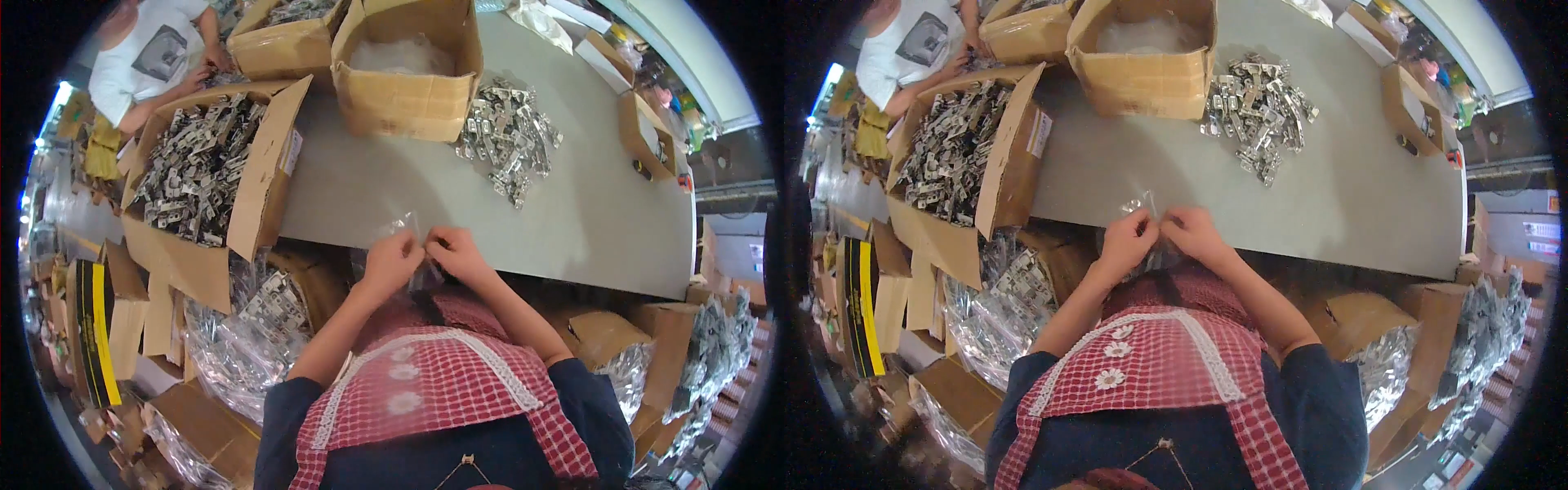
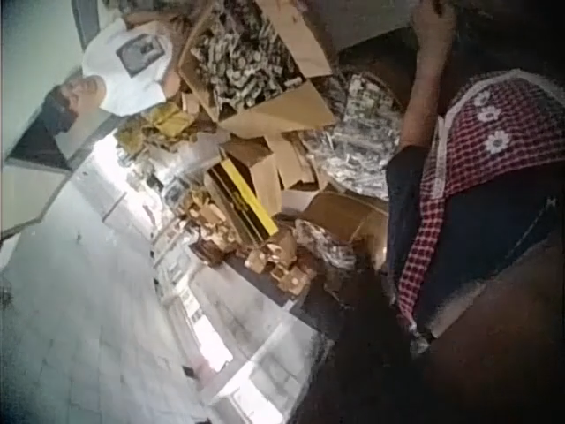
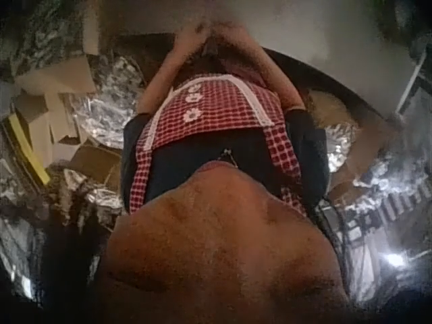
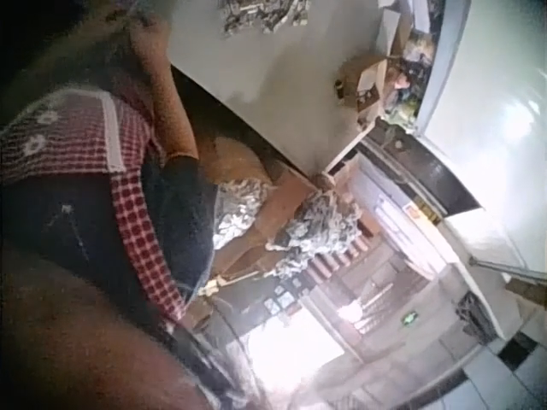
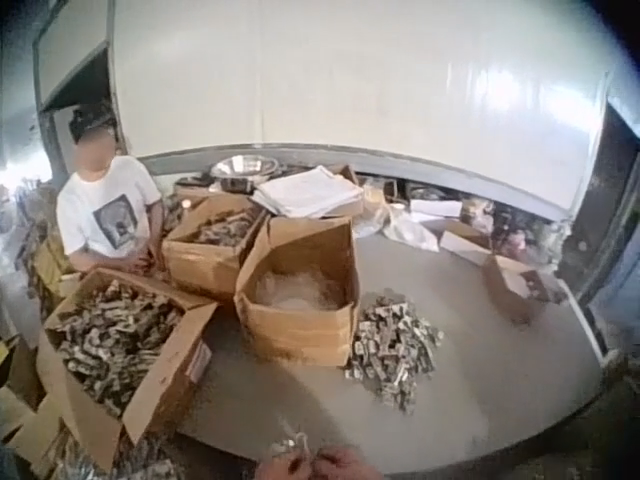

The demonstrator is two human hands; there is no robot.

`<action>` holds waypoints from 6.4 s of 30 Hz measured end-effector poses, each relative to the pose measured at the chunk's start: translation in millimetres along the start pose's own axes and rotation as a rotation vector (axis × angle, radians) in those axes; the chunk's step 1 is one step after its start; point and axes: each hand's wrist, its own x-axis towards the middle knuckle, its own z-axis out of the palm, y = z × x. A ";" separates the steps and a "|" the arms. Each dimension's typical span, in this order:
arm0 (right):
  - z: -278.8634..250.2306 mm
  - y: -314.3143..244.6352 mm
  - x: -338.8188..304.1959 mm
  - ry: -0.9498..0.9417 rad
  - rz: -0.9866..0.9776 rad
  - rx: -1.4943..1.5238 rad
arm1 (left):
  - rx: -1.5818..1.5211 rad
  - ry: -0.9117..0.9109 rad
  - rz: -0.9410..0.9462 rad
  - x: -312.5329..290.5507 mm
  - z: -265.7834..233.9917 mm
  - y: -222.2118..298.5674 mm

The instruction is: The person picks up metal hinges from a table, places them into small plastic bags, and sets the filled bags aside on the workbench.

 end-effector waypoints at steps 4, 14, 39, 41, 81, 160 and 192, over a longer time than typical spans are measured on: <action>-15.2 17.1 9.1 0.407 -0.182 -0.772 | 0.575 0.279 0.365 5.0 -15.0 6.0; -9.9 -17.4 38.5 0.235 -0.215 -0.234 | 0.835 0.171 0.152 15.6 -4.4 24.6; -166.0 95.8 6.5 0.672 -0.018 -0.058 | 1.016 0.311 0.122 63.8 -3.7 -16.1; -170.4 90.8 -6.4 0.586 0.107 0.011 | 0.975 0.302 0.079 60.8 -4.6 -7.2; -133.9 62.1 -29.5 0.093 0.280 0.322 | 0.946 0.174 -0.028 60.0 14.9 3.8; -31.2 35.9 10.6 0.047 -0.336 -0.834 | 0.742 0.639 -0.026 0.9 -7.0 -54.6; 48.4 29.6 45.6 0.000 -0.245 -0.889 | 0.579 0.614 0.206 -17.5 17.5 -63.8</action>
